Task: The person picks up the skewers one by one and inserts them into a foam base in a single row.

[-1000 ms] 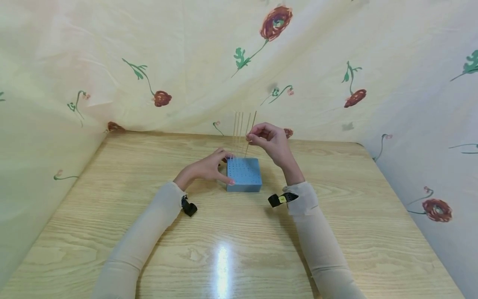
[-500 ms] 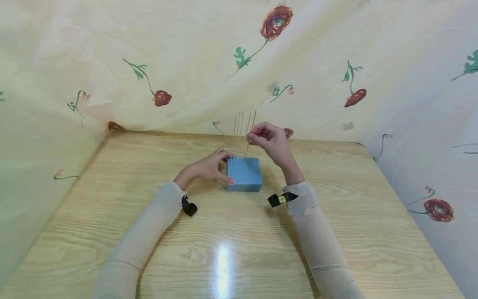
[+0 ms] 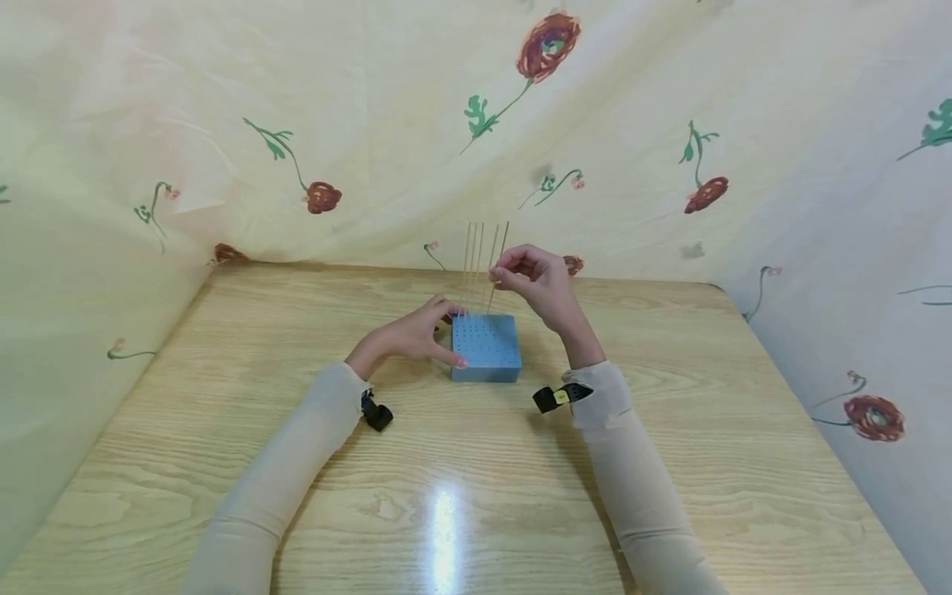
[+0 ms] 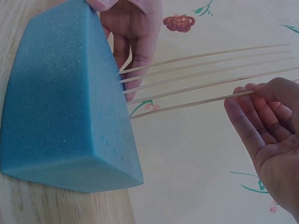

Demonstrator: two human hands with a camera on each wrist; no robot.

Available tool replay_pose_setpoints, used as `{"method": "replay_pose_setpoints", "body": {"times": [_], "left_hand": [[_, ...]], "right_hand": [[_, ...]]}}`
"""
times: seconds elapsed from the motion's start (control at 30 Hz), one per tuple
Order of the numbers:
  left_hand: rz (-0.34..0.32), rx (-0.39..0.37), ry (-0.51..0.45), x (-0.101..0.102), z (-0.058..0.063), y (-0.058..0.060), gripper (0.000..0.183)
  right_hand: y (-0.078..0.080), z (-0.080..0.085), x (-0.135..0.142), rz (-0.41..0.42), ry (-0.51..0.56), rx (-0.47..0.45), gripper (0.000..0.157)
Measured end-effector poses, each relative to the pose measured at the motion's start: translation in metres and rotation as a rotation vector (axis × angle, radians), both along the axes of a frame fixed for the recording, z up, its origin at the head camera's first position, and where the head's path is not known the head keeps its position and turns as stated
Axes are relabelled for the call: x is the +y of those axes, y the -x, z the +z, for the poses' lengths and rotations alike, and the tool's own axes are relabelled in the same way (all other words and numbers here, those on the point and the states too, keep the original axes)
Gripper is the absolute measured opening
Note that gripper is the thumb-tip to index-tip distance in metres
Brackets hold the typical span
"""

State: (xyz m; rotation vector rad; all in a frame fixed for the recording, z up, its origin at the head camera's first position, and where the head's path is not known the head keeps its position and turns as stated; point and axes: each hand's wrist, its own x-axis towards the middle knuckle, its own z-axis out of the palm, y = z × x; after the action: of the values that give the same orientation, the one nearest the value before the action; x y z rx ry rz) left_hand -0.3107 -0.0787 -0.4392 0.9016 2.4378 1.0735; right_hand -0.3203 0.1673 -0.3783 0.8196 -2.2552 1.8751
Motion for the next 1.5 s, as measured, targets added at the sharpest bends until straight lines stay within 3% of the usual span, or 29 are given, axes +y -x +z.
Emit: {"method": "replay_pose_setpoints", "body": {"times": [0.9, 1.5], "left_hand": [[0.0, -0.006, -0.003, -0.0015, 0.0007, -0.0015, 0.091], [0.006, -0.024, -0.003, -0.0004, 0.0004, 0.0006, 0.09]], "right_hand": [[-0.0003, -0.0014, -0.0041, 0.002, 0.004, 0.022, 0.015], [-0.0007, 0.002, 0.0014, 0.037, 0.015, -0.021, 0.016]]}}
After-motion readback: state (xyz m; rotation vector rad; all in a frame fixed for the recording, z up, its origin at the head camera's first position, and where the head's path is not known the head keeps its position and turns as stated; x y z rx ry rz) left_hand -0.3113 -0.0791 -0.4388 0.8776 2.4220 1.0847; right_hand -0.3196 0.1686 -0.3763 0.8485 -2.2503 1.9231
